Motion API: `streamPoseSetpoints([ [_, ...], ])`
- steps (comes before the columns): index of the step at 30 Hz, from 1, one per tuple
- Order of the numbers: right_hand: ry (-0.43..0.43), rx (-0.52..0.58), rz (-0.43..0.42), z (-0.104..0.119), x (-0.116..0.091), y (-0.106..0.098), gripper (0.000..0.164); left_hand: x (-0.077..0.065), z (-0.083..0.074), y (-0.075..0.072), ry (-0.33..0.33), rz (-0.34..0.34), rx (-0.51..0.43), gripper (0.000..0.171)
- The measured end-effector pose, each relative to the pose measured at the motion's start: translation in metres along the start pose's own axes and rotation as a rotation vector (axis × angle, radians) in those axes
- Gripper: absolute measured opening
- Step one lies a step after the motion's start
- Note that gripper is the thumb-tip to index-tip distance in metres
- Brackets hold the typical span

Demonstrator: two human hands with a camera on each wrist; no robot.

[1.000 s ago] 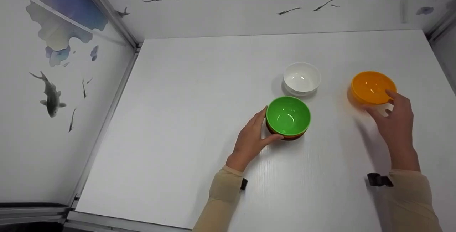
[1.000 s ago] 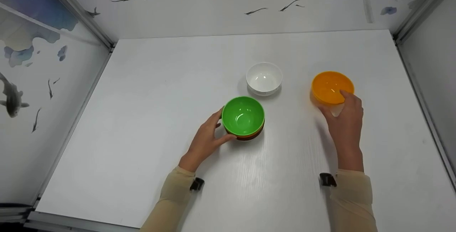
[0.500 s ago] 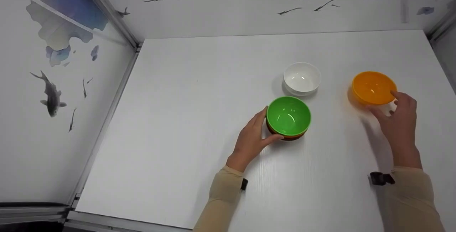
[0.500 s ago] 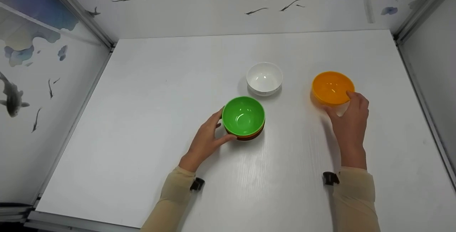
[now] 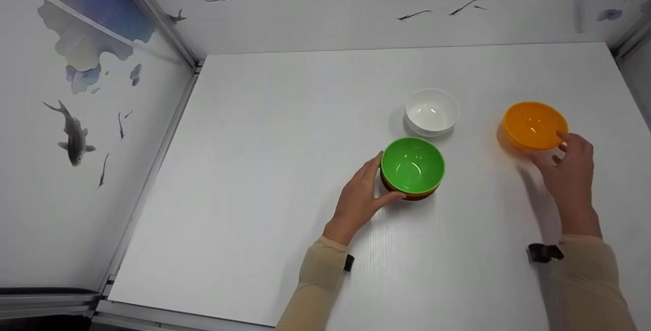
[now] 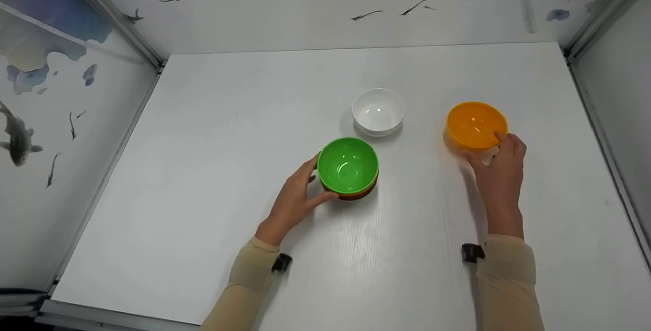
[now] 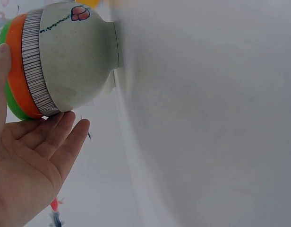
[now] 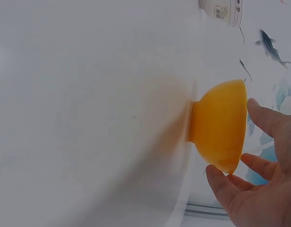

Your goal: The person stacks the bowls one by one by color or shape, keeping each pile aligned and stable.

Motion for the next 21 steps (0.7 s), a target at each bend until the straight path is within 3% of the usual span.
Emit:
streamPoseSetpoints([
  [11,-0.010,-0.011,-0.004,0.0003,0.0009,0.0015,0.081,-0.0015,-0.0008,-0.0002,0.023,-0.013,0.002,0.095],
  [21,-0.005,0.006,-0.014,0.0021,0.0018,0.0026,0.069,-0.0014,0.0003,-0.0003,-0.001,-0.005,0.008,0.095],
])
Point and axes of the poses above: each hand's wrist, its own x-axis towards the middle knuckle, its own y-axis out of the palm, z = x × y, the point moved 6 cm from there along x, towards the middle knuckle, and after that the axes turned 14 degrees about -x, right-handed, at the moved point
